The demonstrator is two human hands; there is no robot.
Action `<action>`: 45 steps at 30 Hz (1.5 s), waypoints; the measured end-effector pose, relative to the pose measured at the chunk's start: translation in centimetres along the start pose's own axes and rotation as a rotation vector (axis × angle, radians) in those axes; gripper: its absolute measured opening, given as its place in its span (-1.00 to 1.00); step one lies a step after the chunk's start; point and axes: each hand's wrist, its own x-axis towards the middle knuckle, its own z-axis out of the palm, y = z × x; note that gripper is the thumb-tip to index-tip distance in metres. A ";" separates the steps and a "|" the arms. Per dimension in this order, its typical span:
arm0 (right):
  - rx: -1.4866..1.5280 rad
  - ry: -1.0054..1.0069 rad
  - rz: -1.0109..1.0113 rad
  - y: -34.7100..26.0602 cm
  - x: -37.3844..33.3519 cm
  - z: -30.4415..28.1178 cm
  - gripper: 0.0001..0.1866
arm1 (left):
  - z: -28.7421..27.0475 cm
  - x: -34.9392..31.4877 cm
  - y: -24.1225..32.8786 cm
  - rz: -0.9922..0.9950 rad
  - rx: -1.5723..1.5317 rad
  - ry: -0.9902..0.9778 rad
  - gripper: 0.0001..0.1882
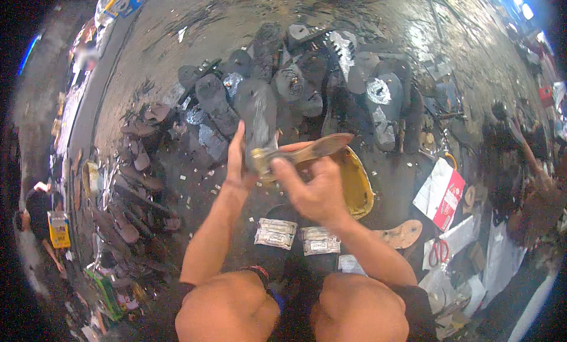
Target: The person sits on the ground and repeatedly picks up black flip-flops, applies a yellowish substance to the soles with a brush, and places them back into a pile. The person continues this process for multiple flip-flops throughout the clip.
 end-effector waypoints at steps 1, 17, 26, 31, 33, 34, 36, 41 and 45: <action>0.027 -0.025 0.079 -0.4 0.1 -0.4 -0.75 | -0.6 1.8 1.4 0.102 -0.003 -0.046 -0.40; -1.046 0.164 -0.088 5.4 -4.2 -14.1 -0.62 | -17.6 -20.8 8.0 0.921 1.208 1.061 -0.68; -1.352 -0.143 0.326 3.7 -7.6 -11.5 -0.52 | -23.1 -20.9 14.6 0.834 1.423 1.329 -0.52; -1.407 -0.205 0.293 4.8 -7.9 -15.9 -0.44 | -17.8 -16.3 -0.1 0.352 0.861 0.234 -0.49; -1.272 -0.105 0.242 3.1 -7.1 -12.4 -0.48 | -17.8 -15.8 -3.0 0.202 1.186 0.316 -0.52; -1.249 -0.142 0.286 4.3 -6.8 -12.3 -0.50 | -17.9 -15.8 -3.8 0.134 1.361 0.349 -0.53; -1.350 -0.368 0.499 3.3 -7.7 -14.6 -0.47 | -17.5 -16.5 -5.1 0.417 1.279 0.540 -0.60; -0.633 -0.238 0.503 1.9 -8.0 -14.5 -0.68 | -13.8 -18.3 -7.7 0.536 1.580 0.317 -0.52; -0.259 -0.158 0.370 1.4 -5.6 -7.9 -0.70 | -13.7 -13.0 -6.7 0.485 1.756 0.104 -0.33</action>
